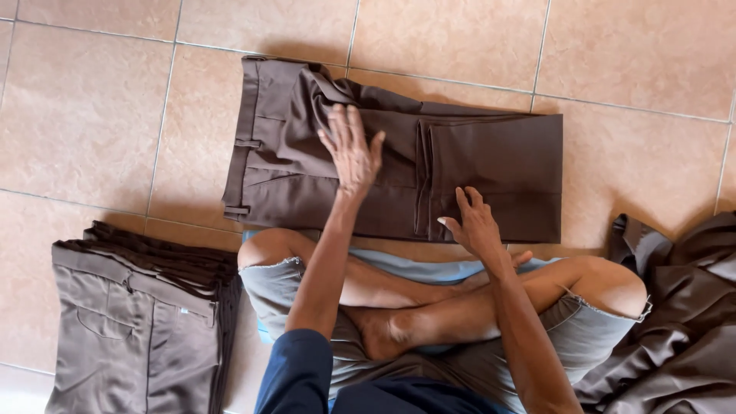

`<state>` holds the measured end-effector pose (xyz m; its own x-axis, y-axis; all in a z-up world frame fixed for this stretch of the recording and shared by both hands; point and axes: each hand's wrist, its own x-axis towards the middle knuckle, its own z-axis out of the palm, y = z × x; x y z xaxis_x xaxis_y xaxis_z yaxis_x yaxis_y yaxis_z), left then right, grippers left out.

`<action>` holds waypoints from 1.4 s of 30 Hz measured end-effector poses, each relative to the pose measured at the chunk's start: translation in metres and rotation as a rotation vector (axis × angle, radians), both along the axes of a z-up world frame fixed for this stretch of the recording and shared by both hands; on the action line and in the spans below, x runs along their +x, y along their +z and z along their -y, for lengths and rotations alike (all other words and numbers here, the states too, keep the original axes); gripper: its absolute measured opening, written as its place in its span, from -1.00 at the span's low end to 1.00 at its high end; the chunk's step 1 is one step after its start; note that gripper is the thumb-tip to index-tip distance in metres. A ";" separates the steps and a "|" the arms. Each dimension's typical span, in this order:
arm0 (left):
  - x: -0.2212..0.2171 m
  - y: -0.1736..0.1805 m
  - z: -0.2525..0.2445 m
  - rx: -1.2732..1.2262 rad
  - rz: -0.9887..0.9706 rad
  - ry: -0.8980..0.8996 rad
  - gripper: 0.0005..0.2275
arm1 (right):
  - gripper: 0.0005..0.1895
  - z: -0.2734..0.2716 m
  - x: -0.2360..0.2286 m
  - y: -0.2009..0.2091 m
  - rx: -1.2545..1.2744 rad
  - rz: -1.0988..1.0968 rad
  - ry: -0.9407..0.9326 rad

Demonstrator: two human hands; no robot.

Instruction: Folding brown trousers on a tiled floor in a sewing factory.

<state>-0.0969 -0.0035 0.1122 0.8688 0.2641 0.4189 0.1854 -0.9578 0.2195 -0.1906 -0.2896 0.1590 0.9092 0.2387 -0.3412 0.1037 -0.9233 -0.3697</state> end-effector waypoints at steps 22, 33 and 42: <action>-0.114 -0.005 0.075 -0.065 -0.153 -0.157 -0.05 | -0.49 0.014 0.026 -0.046 -0.168 0.068 0.002; -0.151 -0.001 0.101 -0.179 -0.127 -0.119 -0.14 | -0.72 -0.043 0.208 -0.108 -0.179 0.433 0.106; -0.151 -0.012 0.105 -0.271 -0.209 -0.074 -0.10 | -0.51 -0.045 0.246 -0.046 -0.044 -0.126 0.141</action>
